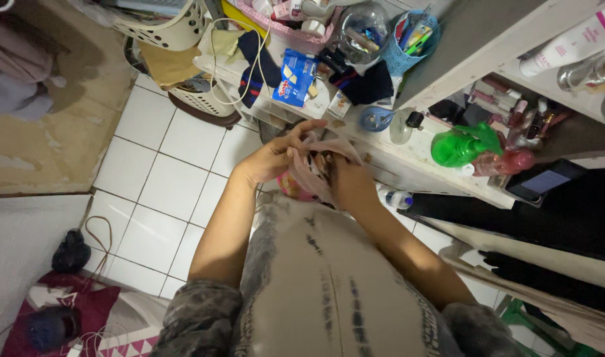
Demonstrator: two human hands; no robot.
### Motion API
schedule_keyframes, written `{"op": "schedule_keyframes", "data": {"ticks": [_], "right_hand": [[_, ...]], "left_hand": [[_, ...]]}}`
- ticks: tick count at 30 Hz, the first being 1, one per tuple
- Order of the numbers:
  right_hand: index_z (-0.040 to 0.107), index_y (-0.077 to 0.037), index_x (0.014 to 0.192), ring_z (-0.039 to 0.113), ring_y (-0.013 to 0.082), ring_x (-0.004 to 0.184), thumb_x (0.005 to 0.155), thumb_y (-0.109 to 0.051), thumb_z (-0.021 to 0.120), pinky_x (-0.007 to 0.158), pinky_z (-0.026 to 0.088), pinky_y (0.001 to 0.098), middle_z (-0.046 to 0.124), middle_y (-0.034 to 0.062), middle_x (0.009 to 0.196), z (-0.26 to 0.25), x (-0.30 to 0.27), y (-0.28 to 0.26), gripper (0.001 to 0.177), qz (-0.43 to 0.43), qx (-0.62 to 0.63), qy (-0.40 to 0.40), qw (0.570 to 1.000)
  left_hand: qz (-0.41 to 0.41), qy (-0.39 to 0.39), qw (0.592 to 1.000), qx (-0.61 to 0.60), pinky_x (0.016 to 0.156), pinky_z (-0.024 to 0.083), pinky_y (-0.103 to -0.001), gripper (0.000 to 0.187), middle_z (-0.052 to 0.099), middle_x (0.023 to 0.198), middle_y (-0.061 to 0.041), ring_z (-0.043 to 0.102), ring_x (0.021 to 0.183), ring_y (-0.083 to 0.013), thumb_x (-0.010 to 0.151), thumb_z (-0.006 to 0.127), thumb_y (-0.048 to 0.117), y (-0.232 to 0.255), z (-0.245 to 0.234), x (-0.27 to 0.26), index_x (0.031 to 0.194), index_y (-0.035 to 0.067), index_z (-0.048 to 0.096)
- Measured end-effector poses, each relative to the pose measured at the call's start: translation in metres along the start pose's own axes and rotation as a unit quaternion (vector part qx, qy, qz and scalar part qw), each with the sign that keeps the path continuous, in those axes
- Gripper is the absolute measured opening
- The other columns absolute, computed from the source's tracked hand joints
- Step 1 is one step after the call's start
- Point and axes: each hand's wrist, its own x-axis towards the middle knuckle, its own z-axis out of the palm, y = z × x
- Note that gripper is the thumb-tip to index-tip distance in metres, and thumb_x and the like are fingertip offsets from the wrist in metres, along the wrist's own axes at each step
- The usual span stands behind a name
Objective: The person folds a textile, hangs clothes in a closet, and wipes down a yellow canister using a cloth.
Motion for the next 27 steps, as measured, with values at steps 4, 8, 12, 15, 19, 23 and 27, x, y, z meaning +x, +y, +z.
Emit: {"op": "schedule_keyframes", "data": {"ticks": [4, 8, 12, 15, 19, 23, 27], "right_hand": [[0.065, -0.016, 0.125, 0.07, 0.0396, 0.088, 0.096, -0.018, 0.06, 0.075, 0.054, 0.0518, 0.072, 0.0174, 0.098, -0.014, 0.003, -0.007, 0.029, 0.055, -0.045, -0.071, 0.995], [0.065, -0.007, 0.115, 0.069, 0.039, 0.088, 0.08, -0.02, 0.067, 0.078, 0.052, 0.0555, 0.073, 0.0174, 0.1, -0.026, 0.01, -0.01, 0.037, -0.008, -0.078, -0.002, 0.997], [0.064, -0.007, 0.131, 0.066, 0.0389, 0.107, 0.096, -0.013, 0.069, 0.089, 0.053, 0.0481, 0.068, 0.0178, 0.122, -0.045, -0.002, 0.006, 0.036, -0.091, 0.05, 0.093, 0.99], [0.059, -0.01, 0.126, 0.063, 0.0403, 0.109, 0.083, -0.014, 0.076, 0.093, 0.052, 0.046, 0.064, 0.0189, 0.121, -0.059, -0.008, 0.011, 0.047, -0.168, 0.058, 0.181, 0.967], [0.047, 0.006, 0.14, 0.061, 0.0399, 0.107, 0.078, -0.016, 0.083, 0.087, 0.05, 0.0469, 0.06, 0.0243, 0.122, -0.042, -0.015, 0.03, 0.075, -0.087, 0.153, 0.111, 0.978], [0.057, -0.008, 0.141, 0.064, 0.0212, 0.078, 0.087, -0.011, 0.076, 0.07, 0.053, 0.0346, 0.065, 0.011, 0.096, -0.015, -0.037, 0.039, 0.057, 0.103, 0.208, 0.026, 0.972], [0.053, -0.006, 0.13, 0.056, 0.0158, 0.077, 0.097, -0.011, 0.069, 0.065, 0.05, 0.0299, 0.056, 0.0111, 0.095, -0.007, -0.038, 0.025, 0.038, 0.081, 0.33, 0.131, 0.931]], "left_hand": [[-0.006, 0.037, 0.998, 0.042, 0.12, 0.037, -0.046, 0.038, 0.028, 0.17, -0.018, 0.042, 0.143, -0.0297, 0.103, 0.069, 0.044, -0.009, -0.002, 0.001, 0.107, 0.006, 0.068], [-0.039, 0.14, 0.986, -0.081, 0.107, 0.047, -0.04, 0.044, 0.028, 0.165, -0.011, 0.055, 0.124, -0.0188, 0.097, 0.069, 0.043, -0.024, -0.005, 0.002, 0.123, 0.008, 0.064], [0.058, 0.161, 0.981, -0.093, 0.111, 0.049, -0.046, 0.039, 0.04, 0.165, -0.007, 0.056, 0.131, -0.0223, 0.107, 0.066, 0.04, -0.045, -0.032, 0.001, 0.12, 0.004, 0.061], [0.051, 0.217, 0.957, -0.188, 0.112, 0.047, -0.042, 0.057, 0.053, 0.134, -0.009, 0.056, 0.124, -0.0235, 0.111, 0.061, 0.038, -0.051, -0.051, -0.003, 0.16, 0.01, 0.051], [0.106, 0.312, 0.928, -0.173, 0.108, 0.05, -0.043, 0.048, 0.058, 0.133, -0.005, 0.058, 0.124, -0.0225, 0.103, 0.06, 0.038, -0.059, -0.064, 0.007, 0.141, 0.011, 0.048], [0.131, 0.475, 0.87, -0.019, 0.106, 0.048, -0.035, 0.042, 0.059, 0.134, -0.008, 0.056, 0.123, -0.0204, 0.106, 0.06, 0.033, -0.069, -0.05, 0.036, 0.139, 0.007, 0.055], [0.046, 0.481, 0.782, 0.393, 0.097, 0.051, -0.036, 0.036, 0.057, 0.127, -0.012, 0.059, 0.114, -0.0236, 0.103, 0.065, 0.027, -0.08, -0.002, 0.038, 0.132, 0.008, 0.055]]}}
